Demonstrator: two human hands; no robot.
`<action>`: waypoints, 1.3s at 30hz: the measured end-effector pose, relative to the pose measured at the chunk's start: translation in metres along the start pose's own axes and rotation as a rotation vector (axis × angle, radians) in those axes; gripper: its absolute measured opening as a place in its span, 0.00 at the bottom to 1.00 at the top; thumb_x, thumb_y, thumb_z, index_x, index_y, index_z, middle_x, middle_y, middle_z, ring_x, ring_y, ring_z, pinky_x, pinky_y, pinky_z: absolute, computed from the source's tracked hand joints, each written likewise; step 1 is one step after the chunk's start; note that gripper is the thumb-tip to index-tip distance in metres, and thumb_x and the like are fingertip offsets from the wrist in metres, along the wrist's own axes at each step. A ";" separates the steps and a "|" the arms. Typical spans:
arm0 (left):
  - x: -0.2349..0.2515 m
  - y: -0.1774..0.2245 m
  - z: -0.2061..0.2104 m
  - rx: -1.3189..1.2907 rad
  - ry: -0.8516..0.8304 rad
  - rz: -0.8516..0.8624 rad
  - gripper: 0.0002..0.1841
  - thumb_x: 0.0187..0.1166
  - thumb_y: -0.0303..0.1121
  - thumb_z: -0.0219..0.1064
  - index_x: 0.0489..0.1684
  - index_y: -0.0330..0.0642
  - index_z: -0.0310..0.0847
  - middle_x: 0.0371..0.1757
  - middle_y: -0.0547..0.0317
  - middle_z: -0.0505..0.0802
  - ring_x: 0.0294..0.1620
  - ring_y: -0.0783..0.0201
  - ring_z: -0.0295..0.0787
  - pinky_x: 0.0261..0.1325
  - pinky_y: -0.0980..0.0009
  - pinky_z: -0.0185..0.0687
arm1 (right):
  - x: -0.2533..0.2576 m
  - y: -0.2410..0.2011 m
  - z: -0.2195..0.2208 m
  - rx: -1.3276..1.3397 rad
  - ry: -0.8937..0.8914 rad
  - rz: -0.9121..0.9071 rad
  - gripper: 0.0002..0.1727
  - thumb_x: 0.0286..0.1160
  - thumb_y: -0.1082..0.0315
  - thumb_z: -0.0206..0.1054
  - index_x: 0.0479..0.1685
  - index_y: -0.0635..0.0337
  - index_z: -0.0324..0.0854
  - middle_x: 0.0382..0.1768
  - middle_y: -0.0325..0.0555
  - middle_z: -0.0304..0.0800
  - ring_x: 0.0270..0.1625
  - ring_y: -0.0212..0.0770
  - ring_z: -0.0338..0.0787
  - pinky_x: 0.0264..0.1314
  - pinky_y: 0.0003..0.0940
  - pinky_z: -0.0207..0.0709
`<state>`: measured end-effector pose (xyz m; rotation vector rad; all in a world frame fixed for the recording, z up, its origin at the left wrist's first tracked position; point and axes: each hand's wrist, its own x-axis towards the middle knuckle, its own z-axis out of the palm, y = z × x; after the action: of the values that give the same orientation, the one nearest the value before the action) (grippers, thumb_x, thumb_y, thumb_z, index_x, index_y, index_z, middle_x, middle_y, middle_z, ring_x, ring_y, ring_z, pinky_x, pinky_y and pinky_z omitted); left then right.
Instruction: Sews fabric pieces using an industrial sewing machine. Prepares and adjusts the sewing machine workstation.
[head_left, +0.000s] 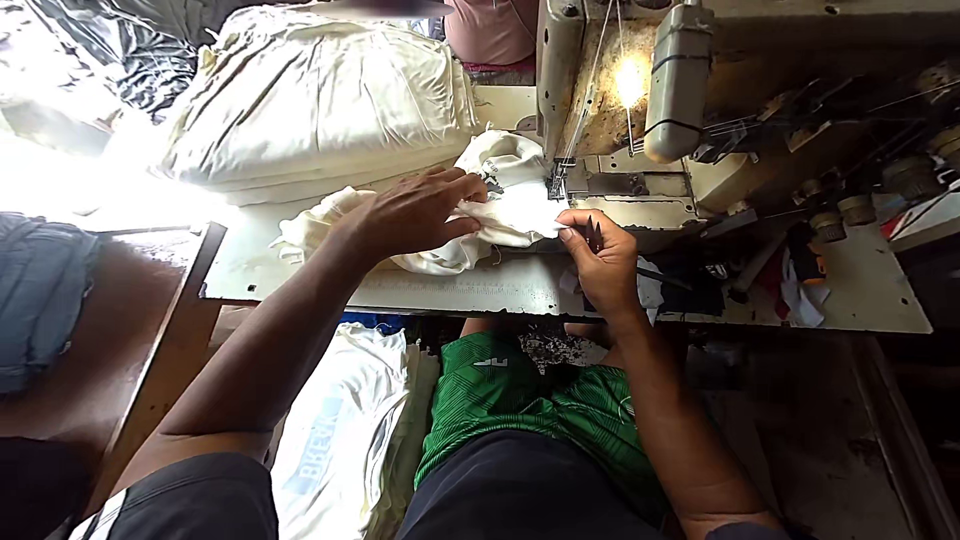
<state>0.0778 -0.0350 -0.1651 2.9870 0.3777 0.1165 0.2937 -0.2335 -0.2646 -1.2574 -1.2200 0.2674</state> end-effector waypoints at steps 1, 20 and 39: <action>0.000 -0.002 0.003 -0.017 -0.011 -0.020 0.20 0.83 0.51 0.66 0.67 0.55 0.78 0.55 0.60 0.89 0.56 0.55 0.87 0.59 0.51 0.83 | 0.000 0.000 0.000 0.003 0.000 -0.003 0.10 0.81 0.76 0.66 0.56 0.61 0.87 0.50 0.43 0.93 0.41 0.32 0.90 0.42 0.27 0.86; -0.032 0.085 0.005 -0.427 0.147 0.523 0.06 0.76 0.36 0.71 0.33 0.47 0.91 0.35 0.70 0.94 0.37 0.75 0.90 0.40 0.74 0.88 | -0.030 -0.056 -0.022 0.013 -0.452 -0.082 0.08 0.82 0.72 0.69 0.53 0.62 0.89 0.53 0.42 0.92 0.50 0.32 0.92 0.51 0.29 0.91; -0.013 0.080 0.054 0.153 0.294 0.400 0.06 0.72 0.33 0.66 0.30 0.47 0.89 0.55 0.60 0.93 0.65 0.49 0.85 0.86 0.28 0.47 | -0.094 -0.037 -0.033 0.078 -0.119 0.014 0.06 0.80 0.74 0.70 0.45 0.67 0.91 0.52 0.52 0.94 0.53 0.38 0.94 0.55 0.31 0.90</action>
<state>0.0901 -0.1213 -0.2086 3.1566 -0.2018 0.5945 0.2660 -0.3343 -0.2800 -1.1965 -1.2897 0.4012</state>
